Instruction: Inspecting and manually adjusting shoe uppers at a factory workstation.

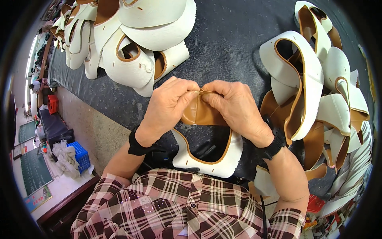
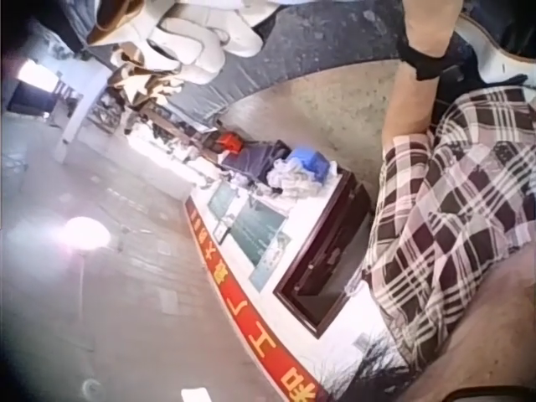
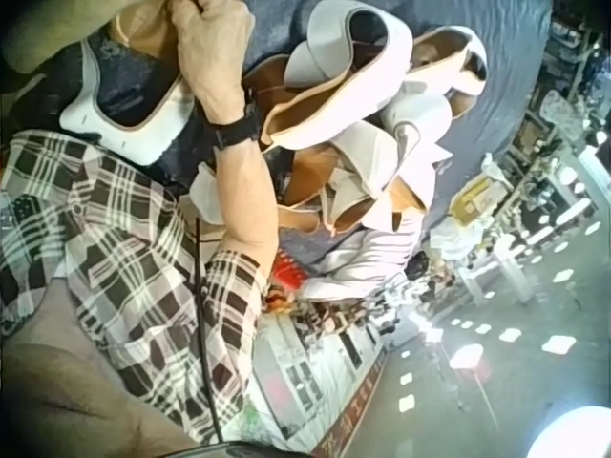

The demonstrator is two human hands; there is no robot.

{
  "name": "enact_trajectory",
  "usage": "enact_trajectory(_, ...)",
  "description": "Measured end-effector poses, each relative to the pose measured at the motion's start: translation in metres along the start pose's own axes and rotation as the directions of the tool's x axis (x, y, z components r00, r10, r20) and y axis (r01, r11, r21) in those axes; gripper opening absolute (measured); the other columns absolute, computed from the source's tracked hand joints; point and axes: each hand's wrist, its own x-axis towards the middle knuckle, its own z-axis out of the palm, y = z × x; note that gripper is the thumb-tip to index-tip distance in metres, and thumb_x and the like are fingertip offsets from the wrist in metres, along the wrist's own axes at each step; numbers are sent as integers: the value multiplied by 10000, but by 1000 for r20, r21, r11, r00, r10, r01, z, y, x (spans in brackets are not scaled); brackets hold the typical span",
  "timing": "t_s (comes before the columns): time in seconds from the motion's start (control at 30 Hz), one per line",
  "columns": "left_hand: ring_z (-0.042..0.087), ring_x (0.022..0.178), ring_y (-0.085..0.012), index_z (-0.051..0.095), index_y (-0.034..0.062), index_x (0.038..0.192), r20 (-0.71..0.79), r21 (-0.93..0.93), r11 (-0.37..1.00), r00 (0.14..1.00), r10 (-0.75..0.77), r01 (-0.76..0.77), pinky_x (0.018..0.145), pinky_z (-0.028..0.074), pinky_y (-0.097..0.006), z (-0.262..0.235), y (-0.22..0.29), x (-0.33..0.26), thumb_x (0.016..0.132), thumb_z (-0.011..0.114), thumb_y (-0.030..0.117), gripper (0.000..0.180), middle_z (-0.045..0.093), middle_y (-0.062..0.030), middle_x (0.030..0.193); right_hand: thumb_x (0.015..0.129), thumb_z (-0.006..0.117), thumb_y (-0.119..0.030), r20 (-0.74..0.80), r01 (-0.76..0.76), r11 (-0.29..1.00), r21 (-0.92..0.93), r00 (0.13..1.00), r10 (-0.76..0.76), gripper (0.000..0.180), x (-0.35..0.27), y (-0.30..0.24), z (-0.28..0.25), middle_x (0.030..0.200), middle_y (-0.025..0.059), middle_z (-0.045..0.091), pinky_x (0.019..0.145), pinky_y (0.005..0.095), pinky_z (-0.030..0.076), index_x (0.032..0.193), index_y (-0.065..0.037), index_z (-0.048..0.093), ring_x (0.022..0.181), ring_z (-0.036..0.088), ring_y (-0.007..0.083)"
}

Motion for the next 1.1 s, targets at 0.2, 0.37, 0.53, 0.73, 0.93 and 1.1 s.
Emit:
enact_trajectory(0.2, 539, 687, -199, 616, 16, 883, 50, 3, 999, 997, -50, 50, 618, 441, -293, -2, 1, 6, 847, 611, 50, 49, 580, -79, 735, 849, 604, -115, 7, -22, 1000, -3, 1000, 22, 150, 4, 1, -2, 671, 109, 633, 586, 291, 472, 922, 2, 665, 580, 581, 146)
enact_trajectory(0.37, 531, 656, -205, 614, 15, 871, 30, -10, 999, 999, -40, 40, 596, 436, -300, 4, -1, 7, 837, 617, 44, 45, 574, -81, 726, 842, 602, -118, 0, -4, 1000, 5, 1000, 4, 156, 4, 5, -3, 664, 115, 626, 582, 293, 472, 918, 2, 667, 579, 589, 149)
enact_trajectory(0.53, 529, 631, -211, 613, 17, 868, 11, 12, 999, 999, -38, 38, 577, 435, -303, 7, 0, 6, 829, 623, 44, 49, 569, -85, 717, 843, 603, -124, 12, -34, 999, 10, 999, 34, 161, 3, 5, -4, 673, 123, 625, 582, 292, 474, 923, 3, 663, 580, 593, 162)
enact_trajectory(0.73, 565, 643, -205, 614, 28, 871, -3, 120, 988, 996, -93, 93, 588, 450, -291, 4, 16, 2, 827, 636, 60, 59, 589, -85, 727, 839, 622, -123, -11, 50, 995, -81, 999, -51, 157, -4, -10, -8, 722, 125, 635, 585, 297, 478, 927, 1, 658, 613, 610, 182)
enact_trajectory(0.93, 598, 725, -59, 630, 15, 972, 230, -244, 816, 849, -476, 524, 633, 472, -216, -19, 34, 8, 853, 649, 90, 142, 684, -43, 814, 813, 650, -91, -23, 211, 963, -166, 976, -218, 122, -13, -19, -12, 719, 108, 628, 581, 286, 478, 901, -9, 665, 625, 619, 177)
enact_trajectory(1.1, 583, 734, -33, 650, 14, 996, 240, -208, 895, 908, -343, 393, 649, 469, -200, -24, 36, 6, 868, 634, 90, 149, 675, -28, 794, 800, 656, -73, -22, 173, 980, -101, 984, -176, 105, -17, -25, -16, 722, 90, 635, 568, 271, 474, 883, -9, 670, 621, 617, 169)
